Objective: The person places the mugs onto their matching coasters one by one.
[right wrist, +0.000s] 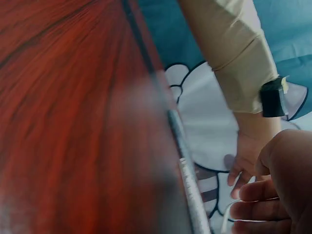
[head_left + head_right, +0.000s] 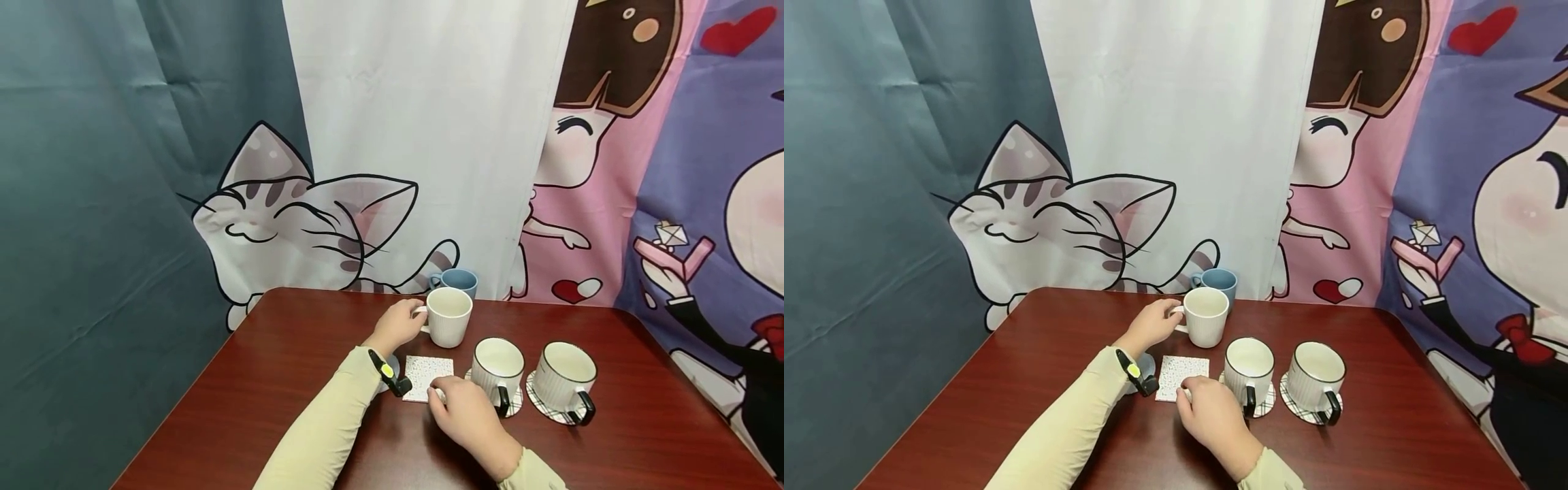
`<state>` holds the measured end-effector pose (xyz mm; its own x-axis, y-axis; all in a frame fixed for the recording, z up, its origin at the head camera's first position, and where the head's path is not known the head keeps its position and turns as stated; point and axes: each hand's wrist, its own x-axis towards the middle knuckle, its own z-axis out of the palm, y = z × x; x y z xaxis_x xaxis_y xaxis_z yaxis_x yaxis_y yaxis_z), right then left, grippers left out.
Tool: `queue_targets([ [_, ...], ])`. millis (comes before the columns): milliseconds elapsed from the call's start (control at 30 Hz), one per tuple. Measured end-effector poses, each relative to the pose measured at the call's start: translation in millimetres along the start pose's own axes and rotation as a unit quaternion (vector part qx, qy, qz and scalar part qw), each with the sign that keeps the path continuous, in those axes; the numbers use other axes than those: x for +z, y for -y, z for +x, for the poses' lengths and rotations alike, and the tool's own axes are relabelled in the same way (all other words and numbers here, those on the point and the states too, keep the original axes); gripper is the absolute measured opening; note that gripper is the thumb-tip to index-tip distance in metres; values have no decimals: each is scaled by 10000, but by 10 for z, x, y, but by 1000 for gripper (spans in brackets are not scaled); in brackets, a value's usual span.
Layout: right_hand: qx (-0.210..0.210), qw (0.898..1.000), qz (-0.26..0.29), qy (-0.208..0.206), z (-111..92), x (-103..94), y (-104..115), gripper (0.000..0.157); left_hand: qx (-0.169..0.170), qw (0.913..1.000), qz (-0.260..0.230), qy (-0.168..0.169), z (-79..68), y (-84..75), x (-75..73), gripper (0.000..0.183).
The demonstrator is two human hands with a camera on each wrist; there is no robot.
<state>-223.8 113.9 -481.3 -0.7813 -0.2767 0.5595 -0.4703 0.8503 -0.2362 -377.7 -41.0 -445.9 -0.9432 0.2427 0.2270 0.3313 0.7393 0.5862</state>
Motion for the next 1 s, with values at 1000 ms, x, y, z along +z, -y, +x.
queue_targets([
  [1000, 105, 9997, -158, -155, -128, 292, -187, 6, -1527, 8672, -4511, 1458, -11, 215, 64, 28],
])
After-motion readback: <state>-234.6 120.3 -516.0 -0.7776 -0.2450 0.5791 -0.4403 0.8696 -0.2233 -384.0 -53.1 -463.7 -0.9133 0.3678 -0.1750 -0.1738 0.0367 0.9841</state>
